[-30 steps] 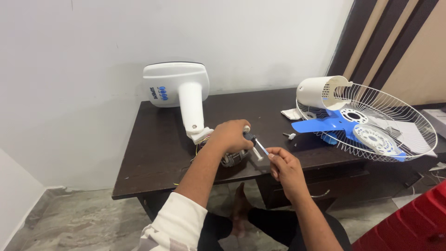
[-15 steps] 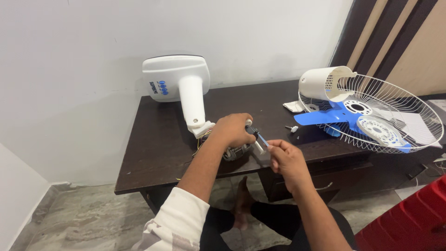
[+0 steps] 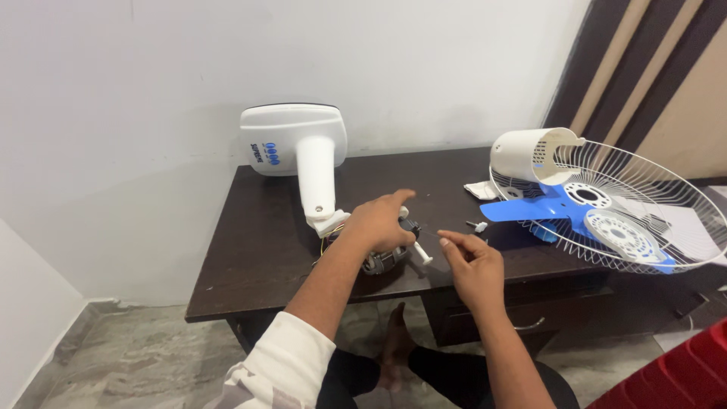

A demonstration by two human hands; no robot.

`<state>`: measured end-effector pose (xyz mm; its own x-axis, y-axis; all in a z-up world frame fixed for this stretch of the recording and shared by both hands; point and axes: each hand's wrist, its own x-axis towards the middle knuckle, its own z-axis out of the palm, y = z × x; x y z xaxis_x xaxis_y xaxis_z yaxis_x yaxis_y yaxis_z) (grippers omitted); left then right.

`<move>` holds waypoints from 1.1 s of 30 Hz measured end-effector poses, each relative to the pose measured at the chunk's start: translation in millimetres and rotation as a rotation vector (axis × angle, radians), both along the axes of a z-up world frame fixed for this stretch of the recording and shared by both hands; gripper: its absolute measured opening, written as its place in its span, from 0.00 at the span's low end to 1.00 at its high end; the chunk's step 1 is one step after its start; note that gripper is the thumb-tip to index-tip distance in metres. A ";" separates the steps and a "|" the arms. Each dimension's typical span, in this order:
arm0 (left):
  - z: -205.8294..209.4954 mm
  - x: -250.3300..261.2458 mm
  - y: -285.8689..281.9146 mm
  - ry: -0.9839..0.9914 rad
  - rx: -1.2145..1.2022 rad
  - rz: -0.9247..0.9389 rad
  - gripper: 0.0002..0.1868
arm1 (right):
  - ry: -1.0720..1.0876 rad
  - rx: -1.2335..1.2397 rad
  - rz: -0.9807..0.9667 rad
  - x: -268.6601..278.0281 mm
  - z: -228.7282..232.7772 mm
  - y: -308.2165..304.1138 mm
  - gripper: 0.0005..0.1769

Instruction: The person disassembles a white electric fan on a dark wooden table. They remove the front grille, fan blades, and motor housing, then use a screwdriver to detach the motor and separate internal components.

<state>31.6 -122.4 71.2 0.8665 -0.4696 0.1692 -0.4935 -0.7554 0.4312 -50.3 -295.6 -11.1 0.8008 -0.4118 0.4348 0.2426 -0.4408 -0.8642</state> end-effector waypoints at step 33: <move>-17.2 12.9 1.0 -0.026 -0.119 -0.043 0.18 | -0.072 0.268 0.335 21.2 -28.6 -5.9 0.13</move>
